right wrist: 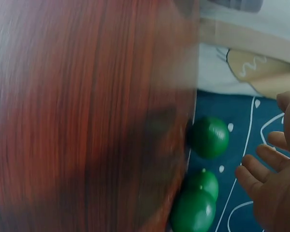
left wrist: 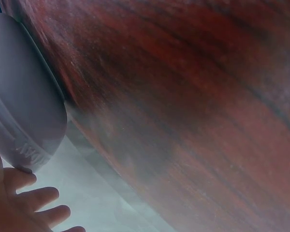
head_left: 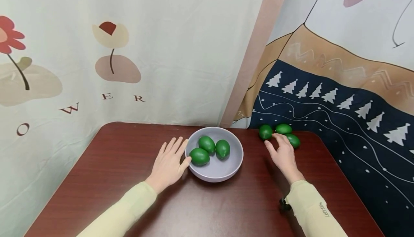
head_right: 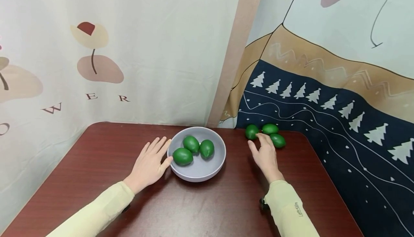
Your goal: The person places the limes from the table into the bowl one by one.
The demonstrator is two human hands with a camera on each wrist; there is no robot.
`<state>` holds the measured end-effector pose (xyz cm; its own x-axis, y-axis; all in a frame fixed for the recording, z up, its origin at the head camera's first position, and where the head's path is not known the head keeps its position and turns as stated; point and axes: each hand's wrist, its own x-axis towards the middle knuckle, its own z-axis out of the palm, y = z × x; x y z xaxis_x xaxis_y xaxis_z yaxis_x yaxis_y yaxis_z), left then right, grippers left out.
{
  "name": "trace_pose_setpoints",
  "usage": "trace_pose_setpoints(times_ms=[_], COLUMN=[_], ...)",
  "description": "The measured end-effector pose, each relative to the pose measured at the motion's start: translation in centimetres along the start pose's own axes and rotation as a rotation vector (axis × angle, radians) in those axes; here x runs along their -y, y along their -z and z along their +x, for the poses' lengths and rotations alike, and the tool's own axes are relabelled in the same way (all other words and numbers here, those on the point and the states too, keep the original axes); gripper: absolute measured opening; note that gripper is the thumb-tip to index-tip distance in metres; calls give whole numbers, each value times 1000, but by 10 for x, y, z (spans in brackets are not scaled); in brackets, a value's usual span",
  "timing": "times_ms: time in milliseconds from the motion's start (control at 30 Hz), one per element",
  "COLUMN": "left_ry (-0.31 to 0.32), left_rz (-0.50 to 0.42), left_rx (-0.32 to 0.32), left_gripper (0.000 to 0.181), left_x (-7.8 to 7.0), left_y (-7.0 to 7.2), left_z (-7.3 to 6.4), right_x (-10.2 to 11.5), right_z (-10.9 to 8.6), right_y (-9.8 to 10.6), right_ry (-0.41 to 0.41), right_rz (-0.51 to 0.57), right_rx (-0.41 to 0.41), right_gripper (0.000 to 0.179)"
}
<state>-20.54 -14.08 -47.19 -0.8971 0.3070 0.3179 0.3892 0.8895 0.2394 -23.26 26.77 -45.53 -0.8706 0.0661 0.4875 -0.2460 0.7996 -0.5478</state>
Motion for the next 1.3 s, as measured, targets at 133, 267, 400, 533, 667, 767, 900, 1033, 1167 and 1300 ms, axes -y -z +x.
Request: trace_pose_setpoints(times_ms=[133, 267, 400, 533, 667, 767, 900, 1033, 1167, 1300], left_ry=[-3, -3, -1, 1, 4, 6, 13, 16, 8, 6], left_rz=[5, 10, 8, 6, 8, 7, 6, 1, -2, 7], left_rx=[0, -2, -5, -6, -3, 2, 3, 2, -1, -3], left_gripper=[64, 63, 63, 63, 64, 64, 64, 63, 63, 63], left_x=[-1, -1, -2, -2, -2, -2, -3, -3, -4, -3], left_y=[1, 2, 3, 3, 3, 3, 4, 3, 2, 1], left_z=[0, 0, -1, -1, -1, -1, -2, -2, -2, -2], right_x=[-10, -17, -23, -29, -36, -44, -52, -58, -64, -69], right_z=[1, 3, 4, 6, 7, 7, 8, 8, 7, 7], right_y=[9, 17, 23, 27, 28, 28, 28, 32, 36, 36], right_ry=[0, -9, -36, -88, -135, -153, -171, -194, -228, -256], right_rz=[-27, -37, -30, -10, 0, 0, -1, -15, -39, -36], right_rx=[3, -10, -28, -39, -61, -83, -96, -84, -55, -38], right_gripper=[41, 42, 42, 42, 42, 42, 42, 43, 45, 47])
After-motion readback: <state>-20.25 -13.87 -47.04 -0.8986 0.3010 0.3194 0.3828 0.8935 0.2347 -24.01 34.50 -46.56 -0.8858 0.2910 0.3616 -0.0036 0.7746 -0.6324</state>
